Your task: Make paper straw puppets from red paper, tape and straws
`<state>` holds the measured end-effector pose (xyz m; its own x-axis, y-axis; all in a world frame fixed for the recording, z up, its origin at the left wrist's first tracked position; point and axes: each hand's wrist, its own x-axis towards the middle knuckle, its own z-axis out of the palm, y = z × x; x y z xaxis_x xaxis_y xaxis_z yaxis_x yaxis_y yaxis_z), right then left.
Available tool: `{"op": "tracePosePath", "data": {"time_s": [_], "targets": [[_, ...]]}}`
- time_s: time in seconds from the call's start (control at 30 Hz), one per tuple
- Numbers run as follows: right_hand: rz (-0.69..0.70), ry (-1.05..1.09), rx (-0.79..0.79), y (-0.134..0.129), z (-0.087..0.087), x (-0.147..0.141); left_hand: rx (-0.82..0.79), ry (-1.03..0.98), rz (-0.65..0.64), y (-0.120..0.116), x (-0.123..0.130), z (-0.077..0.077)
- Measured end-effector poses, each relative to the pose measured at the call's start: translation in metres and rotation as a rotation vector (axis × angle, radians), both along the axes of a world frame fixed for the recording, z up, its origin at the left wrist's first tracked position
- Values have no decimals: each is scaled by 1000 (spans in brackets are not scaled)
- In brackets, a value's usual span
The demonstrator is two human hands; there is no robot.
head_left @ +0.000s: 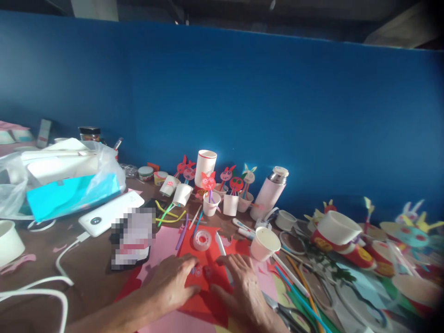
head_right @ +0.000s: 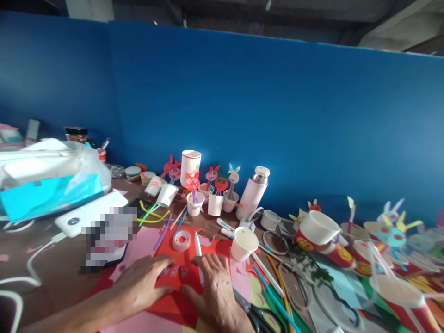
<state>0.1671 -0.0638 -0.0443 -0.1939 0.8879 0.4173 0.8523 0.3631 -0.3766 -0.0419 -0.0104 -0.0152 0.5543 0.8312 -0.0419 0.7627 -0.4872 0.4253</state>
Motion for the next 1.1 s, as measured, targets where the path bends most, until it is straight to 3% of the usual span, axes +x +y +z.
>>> {"op": "tracePosePath", "data": {"time_s": [0.27,0.43,0.87,1.1], "targets": [[41,48,-3,-2,-8,-6,-110,32,-26,8,1,-9],[31,45,0,-2,-16,-8,-149,48,-16,6,2,-4],[57,-5,53,2,-24,-14,-130,140,11,5,3,-3],[73,-43,59,2,-19,-15,-87,83,24,10,-1,-21]]}}
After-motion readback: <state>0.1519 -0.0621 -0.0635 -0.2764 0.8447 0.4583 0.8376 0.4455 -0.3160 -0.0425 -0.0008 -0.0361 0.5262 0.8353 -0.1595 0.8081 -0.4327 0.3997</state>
